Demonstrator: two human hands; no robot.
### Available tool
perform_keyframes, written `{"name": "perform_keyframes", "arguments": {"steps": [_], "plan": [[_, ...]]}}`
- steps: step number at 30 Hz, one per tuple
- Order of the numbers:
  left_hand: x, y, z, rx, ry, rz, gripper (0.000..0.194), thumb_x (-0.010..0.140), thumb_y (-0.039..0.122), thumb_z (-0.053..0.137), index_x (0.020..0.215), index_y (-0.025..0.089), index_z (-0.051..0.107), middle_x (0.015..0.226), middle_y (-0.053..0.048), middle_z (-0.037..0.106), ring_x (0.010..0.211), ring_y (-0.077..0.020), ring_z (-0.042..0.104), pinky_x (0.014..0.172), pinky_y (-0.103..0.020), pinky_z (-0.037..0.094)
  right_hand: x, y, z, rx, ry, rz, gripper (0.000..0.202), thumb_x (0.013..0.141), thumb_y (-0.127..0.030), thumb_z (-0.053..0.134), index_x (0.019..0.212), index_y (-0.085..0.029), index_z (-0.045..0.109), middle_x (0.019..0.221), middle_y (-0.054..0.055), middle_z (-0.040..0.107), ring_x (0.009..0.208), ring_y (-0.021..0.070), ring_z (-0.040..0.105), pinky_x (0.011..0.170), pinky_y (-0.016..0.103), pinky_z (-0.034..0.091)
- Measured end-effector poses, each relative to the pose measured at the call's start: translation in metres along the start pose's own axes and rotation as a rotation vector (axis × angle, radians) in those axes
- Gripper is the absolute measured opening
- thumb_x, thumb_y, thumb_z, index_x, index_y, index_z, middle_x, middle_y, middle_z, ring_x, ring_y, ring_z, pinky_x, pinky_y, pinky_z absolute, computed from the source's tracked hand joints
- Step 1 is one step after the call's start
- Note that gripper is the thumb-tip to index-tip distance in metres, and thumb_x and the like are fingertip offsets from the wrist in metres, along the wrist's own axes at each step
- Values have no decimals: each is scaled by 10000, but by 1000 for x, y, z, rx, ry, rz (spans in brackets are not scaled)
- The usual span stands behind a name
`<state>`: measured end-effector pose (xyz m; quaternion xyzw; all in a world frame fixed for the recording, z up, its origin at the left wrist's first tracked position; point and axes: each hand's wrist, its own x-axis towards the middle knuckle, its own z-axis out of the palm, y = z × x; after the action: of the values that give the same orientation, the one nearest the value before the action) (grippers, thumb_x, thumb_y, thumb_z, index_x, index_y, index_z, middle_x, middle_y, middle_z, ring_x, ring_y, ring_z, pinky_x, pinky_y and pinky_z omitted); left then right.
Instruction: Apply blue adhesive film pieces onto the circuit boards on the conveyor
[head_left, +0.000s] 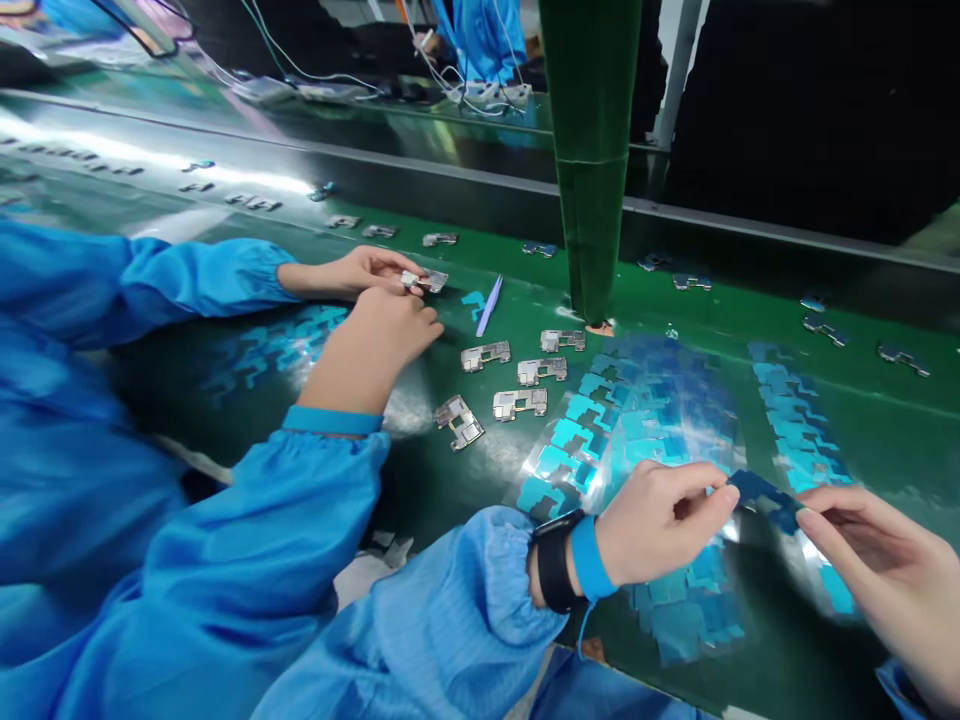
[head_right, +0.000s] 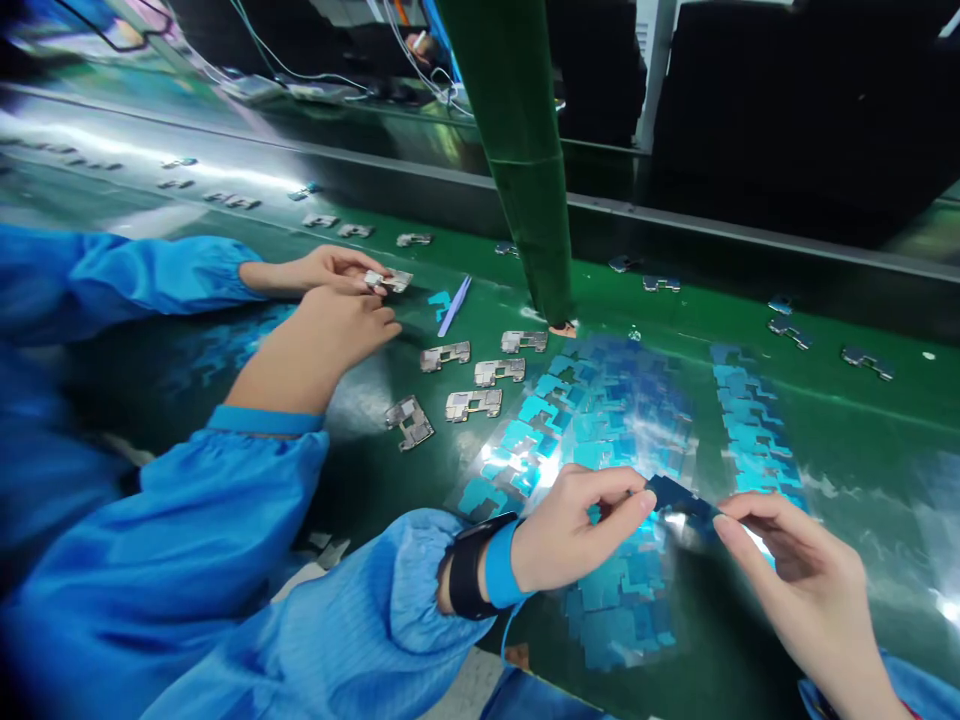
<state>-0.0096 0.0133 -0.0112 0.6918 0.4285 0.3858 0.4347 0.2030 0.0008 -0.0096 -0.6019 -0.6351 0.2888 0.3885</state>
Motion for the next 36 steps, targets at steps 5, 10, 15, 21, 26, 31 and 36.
{"name": "perform_keyframes", "arguments": {"steps": [5,10,15,21,26,31,36], "plan": [[7,-1,-37,786,201,-273,359,957,339,353,1012,155,656,665,-50,632,568,-186,570,561,-290,422,0,1,-2,-77,219,-165,79,761,-294,729,778,-243,671,771,-11,680,685,151,642,718,274,535],[-3,-28,-97,1039,497,-650,482,910,316,385,1076,-92,581,972,-349,615,961,-442,577,847,-547,410,1,-1,-4,-148,232,-301,52,784,-256,716,774,-246,666,766,2,674,747,205,663,790,376,530],[-12,-57,-109,1013,485,-729,489,875,390,493,1054,-50,605,977,-317,617,980,-442,569,877,-520,414,0,1,-10,-194,112,-451,109,803,-158,682,836,-261,669,777,18,676,821,251,682,854,452,544],[-12,-65,-116,830,570,-660,504,761,375,689,1147,64,595,1010,-209,650,1101,-385,558,910,-448,451,-2,10,-12,-276,142,-564,237,806,-89,664,944,-281,678,859,16,704,856,247,692,881,457,547],[-16,-47,-119,594,644,-570,291,751,251,673,1009,116,673,1032,-150,686,881,-271,663,834,-396,511,2,10,-7,-227,155,-450,150,831,-162,660,931,-270,693,881,19,724,885,234,701,898,420,541],[-4,-11,-87,263,609,-357,305,775,345,665,1019,161,656,996,-91,706,858,-206,671,693,-293,547,6,6,-8,-36,219,-30,147,748,-359,750,809,-233,706,834,31,737,781,212,704,813,352,565],[18,-2,-40,-487,320,-501,306,701,330,780,911,156,641,831,-55,723,751,-166,680,602,-233,548,15,0,-10,176,130,153,176,714,-362,776,744,-207,698,732,25,711,647,140,649,616,233,549]]}}
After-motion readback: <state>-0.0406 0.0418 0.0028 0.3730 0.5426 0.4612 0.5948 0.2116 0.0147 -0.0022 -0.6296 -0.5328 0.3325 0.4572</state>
